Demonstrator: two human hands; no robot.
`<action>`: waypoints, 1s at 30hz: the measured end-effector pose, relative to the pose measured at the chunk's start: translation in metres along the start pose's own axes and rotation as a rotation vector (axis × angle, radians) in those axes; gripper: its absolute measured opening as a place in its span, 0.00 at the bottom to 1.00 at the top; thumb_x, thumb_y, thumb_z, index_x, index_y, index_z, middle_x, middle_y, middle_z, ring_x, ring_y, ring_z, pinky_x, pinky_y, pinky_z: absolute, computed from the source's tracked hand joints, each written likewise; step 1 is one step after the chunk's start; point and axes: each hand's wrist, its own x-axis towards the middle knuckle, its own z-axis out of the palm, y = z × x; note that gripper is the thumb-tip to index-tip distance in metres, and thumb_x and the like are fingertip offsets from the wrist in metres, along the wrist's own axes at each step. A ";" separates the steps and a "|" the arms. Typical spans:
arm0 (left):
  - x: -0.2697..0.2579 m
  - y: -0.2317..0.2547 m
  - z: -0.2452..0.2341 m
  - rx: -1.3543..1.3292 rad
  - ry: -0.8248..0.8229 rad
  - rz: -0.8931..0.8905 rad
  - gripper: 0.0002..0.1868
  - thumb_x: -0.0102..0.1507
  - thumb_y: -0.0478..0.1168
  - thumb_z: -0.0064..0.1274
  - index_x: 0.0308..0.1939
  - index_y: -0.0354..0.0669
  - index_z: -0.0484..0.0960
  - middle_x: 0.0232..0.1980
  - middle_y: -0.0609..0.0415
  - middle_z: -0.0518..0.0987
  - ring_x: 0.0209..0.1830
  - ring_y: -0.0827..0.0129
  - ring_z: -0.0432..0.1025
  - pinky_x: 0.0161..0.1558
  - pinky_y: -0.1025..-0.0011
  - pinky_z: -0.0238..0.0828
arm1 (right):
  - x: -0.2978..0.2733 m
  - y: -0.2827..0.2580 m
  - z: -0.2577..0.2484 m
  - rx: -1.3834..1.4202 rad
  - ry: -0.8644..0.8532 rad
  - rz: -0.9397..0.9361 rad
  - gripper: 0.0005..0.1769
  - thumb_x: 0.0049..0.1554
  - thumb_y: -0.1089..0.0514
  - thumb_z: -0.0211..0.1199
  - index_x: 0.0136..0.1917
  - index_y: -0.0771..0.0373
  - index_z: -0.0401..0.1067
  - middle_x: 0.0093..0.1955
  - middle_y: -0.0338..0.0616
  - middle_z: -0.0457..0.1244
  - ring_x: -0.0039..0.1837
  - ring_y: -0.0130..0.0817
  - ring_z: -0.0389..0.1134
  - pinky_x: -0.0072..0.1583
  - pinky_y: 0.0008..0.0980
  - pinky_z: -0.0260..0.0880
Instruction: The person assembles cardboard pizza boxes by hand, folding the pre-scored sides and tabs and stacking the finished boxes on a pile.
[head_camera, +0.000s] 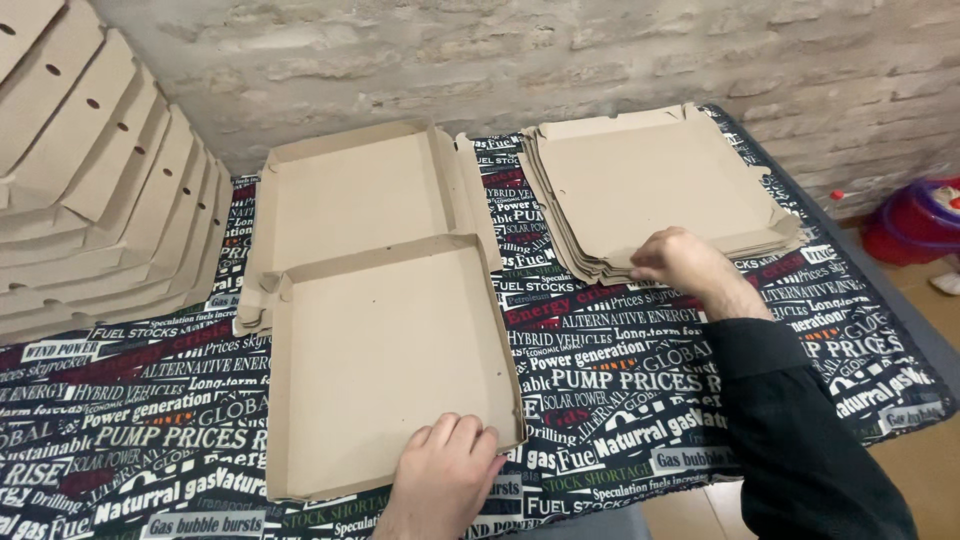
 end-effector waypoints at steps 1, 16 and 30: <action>0.000 0.000 -0.001 0.000 -0.002 0.000 0.17 0.68 0.57 0.68 0.45 0.53 0.82 0.44 0.59 0.78 0.45 0.60 0.73 0.39 0.62 0.73 | 0.000 -0.004 0.000 0.002 -0.001 0.000 0.25 0.58 0.40 0.79 0.58 0.61 0.89 0.59 0.48 0.79 0.62 0.47 0.79 0.69 0.46 0.78; 0.004 0.006 0.000 -0.009 -0.001 0.030 0.17 0.67 0.56 0.72 0.43 0.53 0.83 0.43 0.59 0.79 0.45 0.60 0.74 0.40 0.62 0.74 | 0.004 -0.034 -0.013 0.240 0.015 0.266 0.25 0.59 0.38 0.78 0.59 0.59 0.89 0.59 0.46 0.74 0.61 0.40 0.76 0.67 0.44 0.79; -0.003 -0.001 0.025 -0.061 0.055 0.051 0.08 0.56 0.35 0.62 0.34 0.55 0.81 0.36 0.60 0.77 0.36 0.59 0.73 0.34 0.61 0.70 | 0.014 -0.019 0.010 -0.010 0.132 0.039 0.25 0.69 0.37 0.67 0.53 0.60 0.89 0.52 0.47 0.77 0.59 0.47 0.74 0.63 0.48 0.76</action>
